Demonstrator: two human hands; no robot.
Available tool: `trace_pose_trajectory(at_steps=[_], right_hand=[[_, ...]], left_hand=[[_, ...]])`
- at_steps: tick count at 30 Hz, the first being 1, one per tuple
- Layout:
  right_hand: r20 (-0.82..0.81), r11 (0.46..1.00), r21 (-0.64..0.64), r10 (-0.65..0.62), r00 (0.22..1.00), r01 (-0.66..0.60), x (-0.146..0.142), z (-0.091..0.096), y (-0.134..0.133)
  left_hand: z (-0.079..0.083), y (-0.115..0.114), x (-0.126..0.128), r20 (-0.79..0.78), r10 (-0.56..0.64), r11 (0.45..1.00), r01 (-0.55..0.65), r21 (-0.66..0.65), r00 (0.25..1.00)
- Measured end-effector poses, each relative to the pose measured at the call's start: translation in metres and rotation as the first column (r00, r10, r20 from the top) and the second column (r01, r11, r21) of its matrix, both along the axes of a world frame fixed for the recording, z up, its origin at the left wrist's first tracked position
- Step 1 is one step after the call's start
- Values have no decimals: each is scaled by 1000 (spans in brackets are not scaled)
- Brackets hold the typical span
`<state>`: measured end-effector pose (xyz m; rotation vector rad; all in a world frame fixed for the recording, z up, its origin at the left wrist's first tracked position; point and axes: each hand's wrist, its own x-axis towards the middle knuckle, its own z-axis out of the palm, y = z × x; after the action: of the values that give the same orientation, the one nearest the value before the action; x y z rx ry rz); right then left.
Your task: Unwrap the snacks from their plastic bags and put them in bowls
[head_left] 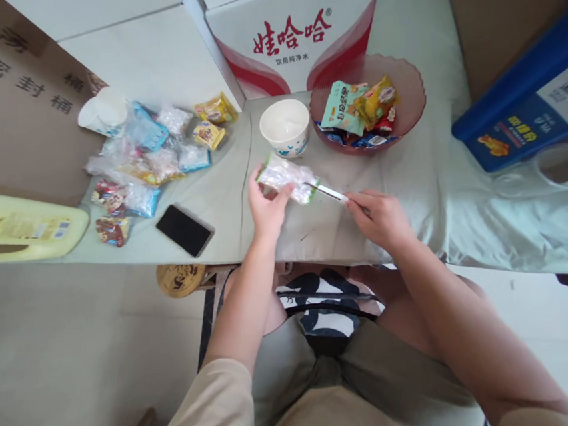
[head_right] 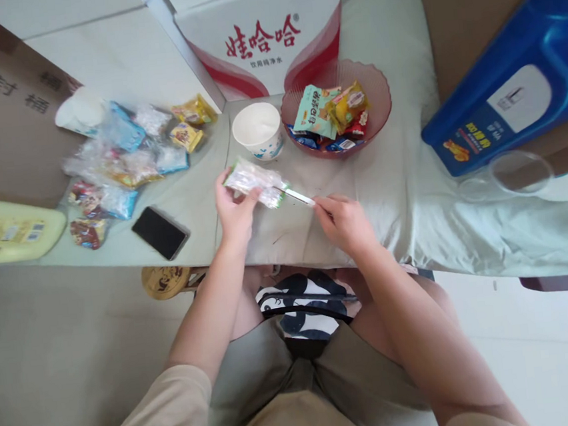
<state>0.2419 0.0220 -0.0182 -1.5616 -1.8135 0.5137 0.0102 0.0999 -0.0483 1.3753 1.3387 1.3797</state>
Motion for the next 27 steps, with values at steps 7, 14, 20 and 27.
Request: trace_pose_trajectory(at_steps=[7,14,20,27], right_hand=[[90,948,116,-308,947,297,32,-12,7],[54,982,179,-76,996,66,3,-5,7],[-41,980,8,200,979,-200,-5,-5,5],[-18,993,13,114,993,-114,4,-5,10]], left_hand=[[-1,8,-28,-207,65,998,-63,17,976],[14,-8,-8,-315,-173,984,177,-14,933],[11,-14,-2,101,-117,967,137,-215,988],[11,-8,-2,90,21,980,-3,-198,996]])
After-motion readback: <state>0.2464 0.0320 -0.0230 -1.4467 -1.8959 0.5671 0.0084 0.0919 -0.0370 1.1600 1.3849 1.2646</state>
